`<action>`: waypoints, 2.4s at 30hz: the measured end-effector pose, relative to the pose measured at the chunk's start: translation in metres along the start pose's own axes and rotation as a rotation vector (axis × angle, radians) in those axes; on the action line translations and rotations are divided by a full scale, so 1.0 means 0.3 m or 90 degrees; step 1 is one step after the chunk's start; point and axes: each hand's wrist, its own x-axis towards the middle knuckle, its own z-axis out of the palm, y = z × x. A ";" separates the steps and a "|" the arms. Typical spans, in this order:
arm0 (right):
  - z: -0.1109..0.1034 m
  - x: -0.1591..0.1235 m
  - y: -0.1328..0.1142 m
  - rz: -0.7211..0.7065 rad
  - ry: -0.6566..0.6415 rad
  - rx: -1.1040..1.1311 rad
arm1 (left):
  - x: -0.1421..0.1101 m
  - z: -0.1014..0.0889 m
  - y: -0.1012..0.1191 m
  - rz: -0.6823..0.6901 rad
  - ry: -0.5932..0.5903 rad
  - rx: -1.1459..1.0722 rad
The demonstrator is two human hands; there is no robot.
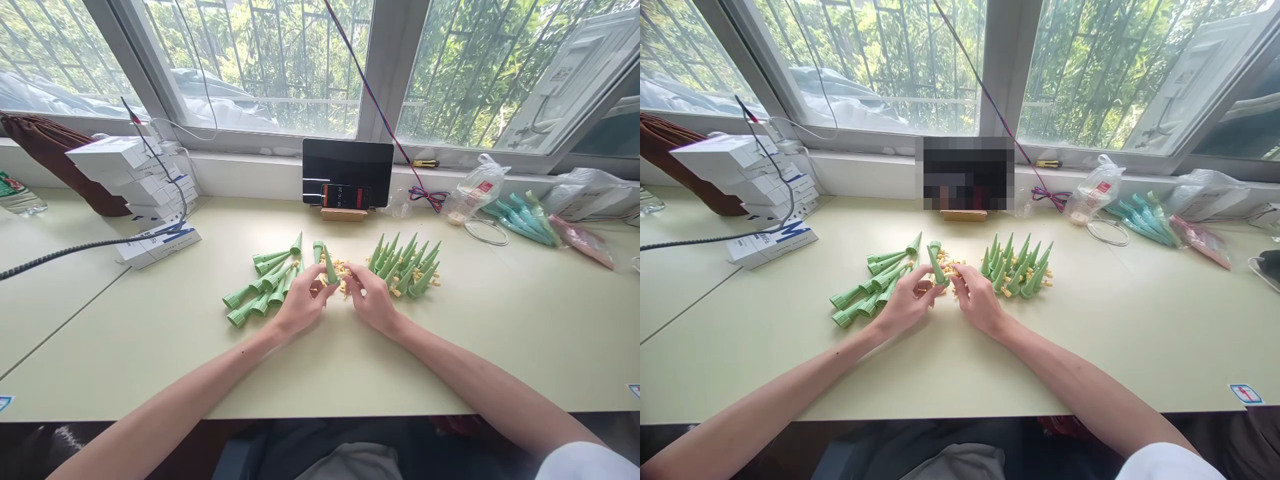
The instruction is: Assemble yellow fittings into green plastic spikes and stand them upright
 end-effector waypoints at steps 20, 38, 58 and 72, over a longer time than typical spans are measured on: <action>-0.009 0.006 -0.002 0.072 -0.066 0.032 | -0.008 0.014 -0.008 0.006 0.019 0.021; 0.000 0.001 0.020 0.029 -0.071 -0.103 | -0.006 0.018 -0.025 0.030 0.017 0.022; -0.012 0.010 -0.015 0.076 -0.037 -0.066 | -0.016 0.019 0.005 0.026 0.032 0.050; -0.009 -0.002 -0.009 0.076 -0.036 -0.068 | -0.013 0.012 0.009 -0.015 0.045 0.010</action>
